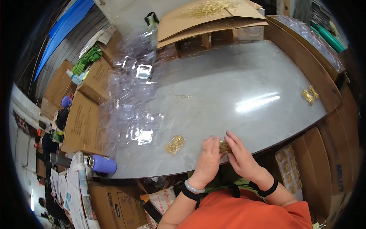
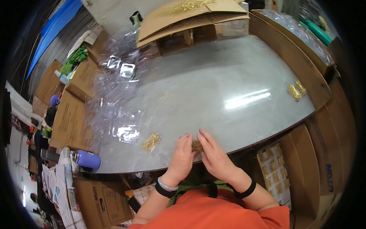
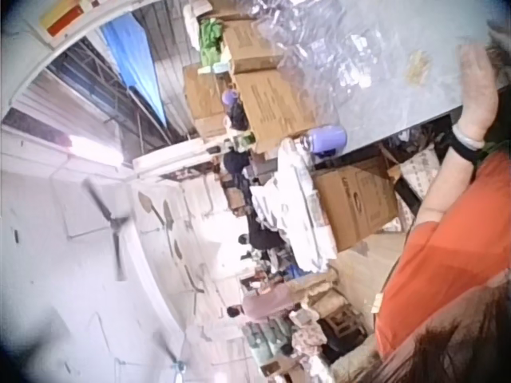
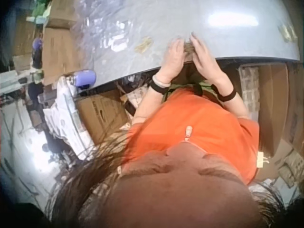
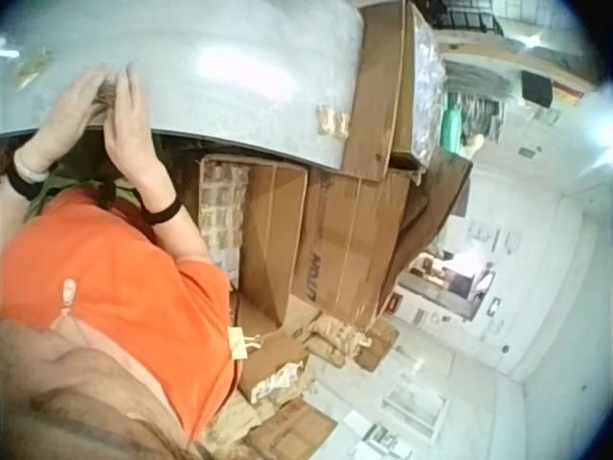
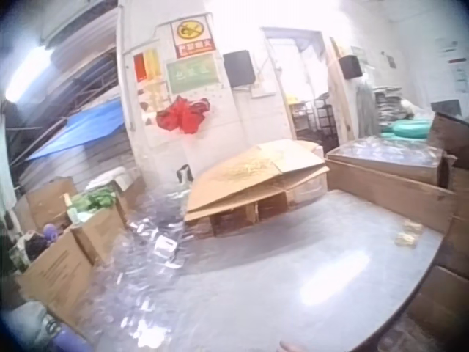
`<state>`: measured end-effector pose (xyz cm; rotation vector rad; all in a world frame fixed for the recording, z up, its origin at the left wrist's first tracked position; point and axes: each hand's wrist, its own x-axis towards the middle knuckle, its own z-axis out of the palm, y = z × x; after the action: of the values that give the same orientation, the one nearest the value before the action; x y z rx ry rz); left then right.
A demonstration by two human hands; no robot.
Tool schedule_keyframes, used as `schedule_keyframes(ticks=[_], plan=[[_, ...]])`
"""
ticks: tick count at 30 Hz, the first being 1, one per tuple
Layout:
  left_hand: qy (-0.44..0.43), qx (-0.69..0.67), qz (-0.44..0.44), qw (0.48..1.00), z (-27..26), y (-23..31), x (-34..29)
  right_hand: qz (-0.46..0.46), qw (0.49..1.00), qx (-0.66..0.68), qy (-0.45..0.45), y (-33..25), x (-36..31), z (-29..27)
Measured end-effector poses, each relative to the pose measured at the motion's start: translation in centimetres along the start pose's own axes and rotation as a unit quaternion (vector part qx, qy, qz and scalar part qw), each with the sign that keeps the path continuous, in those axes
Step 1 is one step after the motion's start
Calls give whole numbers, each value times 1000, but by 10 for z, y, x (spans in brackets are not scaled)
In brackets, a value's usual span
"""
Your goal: Sorting small gold-colored metal components on a table and placing them into groups.
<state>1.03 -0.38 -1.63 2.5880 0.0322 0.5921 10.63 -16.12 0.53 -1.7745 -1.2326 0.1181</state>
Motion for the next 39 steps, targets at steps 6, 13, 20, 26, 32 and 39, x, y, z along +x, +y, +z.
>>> schedule_keyframes(ticks=[6,13,20,26,32,39], plan=[[42,29,-4,999,9,-7,-9,-78,985,-139,-65,1,18,5],[66,52,-42,996,23,4,-17,-72,980,-180,-54,10,7,20],[75,143,-58,985,45,8,-16,-11,978,-173,-118,34,2,21],[72,77,-98,989,53,7,-14,49,993,59,-84,44,13,30],[81,50,-98,991,70,-1,-17,-26,995,-28,-96,40,13,32],[137,-13,-83,987,83,-6,-16,-56,992,-90,-65,45,-1,23]])
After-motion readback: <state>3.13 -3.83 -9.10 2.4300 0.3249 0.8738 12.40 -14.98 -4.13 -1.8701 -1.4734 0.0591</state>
